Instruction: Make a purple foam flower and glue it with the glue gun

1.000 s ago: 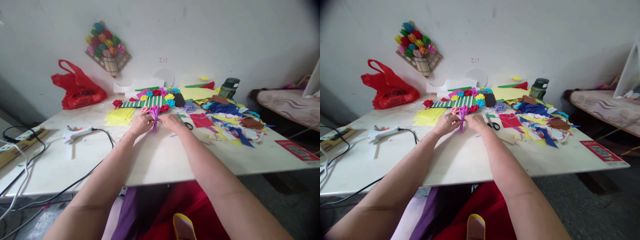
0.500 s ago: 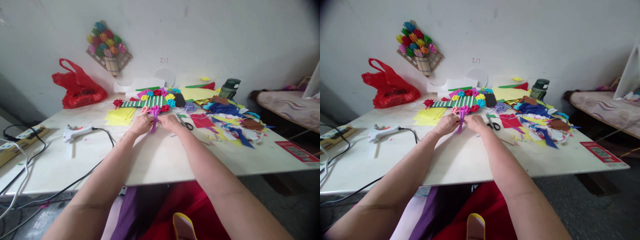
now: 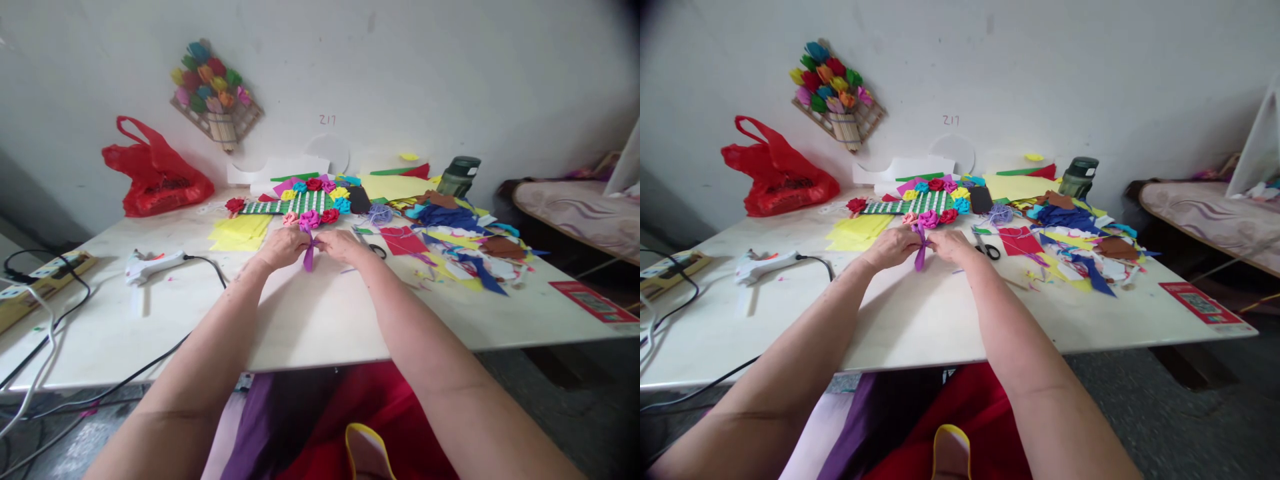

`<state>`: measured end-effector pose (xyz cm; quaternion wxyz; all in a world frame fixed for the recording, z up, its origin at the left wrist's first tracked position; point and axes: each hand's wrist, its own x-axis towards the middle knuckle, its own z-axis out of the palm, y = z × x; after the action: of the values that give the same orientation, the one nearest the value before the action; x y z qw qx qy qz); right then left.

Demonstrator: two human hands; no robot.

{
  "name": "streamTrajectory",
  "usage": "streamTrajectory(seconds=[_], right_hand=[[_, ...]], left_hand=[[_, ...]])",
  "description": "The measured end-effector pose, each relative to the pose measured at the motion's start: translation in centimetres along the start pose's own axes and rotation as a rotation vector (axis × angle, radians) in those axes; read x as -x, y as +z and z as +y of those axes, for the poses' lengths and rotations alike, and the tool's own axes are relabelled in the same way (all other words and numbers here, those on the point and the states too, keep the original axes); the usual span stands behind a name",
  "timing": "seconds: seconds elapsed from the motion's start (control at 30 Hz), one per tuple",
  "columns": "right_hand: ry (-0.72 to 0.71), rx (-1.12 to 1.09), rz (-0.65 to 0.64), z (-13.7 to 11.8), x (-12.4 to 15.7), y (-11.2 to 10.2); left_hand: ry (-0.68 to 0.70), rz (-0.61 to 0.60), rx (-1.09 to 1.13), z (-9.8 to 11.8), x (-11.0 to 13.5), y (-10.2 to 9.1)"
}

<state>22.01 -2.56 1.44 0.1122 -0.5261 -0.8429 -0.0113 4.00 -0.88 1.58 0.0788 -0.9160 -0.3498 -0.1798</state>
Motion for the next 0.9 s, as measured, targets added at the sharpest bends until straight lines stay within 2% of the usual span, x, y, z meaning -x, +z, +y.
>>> streamTrajectory(seconds=[0.17, 0.43, 0.73, 0.9], right_hand=[[-0.011, 0.029, 0.058, 0.1, -0.2, 0.5], [-0.02, 0.077, 0.031, -0.1, -0.2, 0.7], [-0.028, 0.021, 0.03, -0.5, -0.2, -0.1], [0.004, -0.08, -0.004, -0.6, -0.2, -0.4]], left_hand=[[-0.048, 0.066, -0.049, 0.2, 0.0, 0.3], [-0.04, 0.056, -0.03, 0.1, -0.2, 0.5], [-0.032, 0.01, 0.183, -1.5, -0.1, 0.8], [-0.041, -0.029, 0.251, -1.4, -0.1, 0.4]])
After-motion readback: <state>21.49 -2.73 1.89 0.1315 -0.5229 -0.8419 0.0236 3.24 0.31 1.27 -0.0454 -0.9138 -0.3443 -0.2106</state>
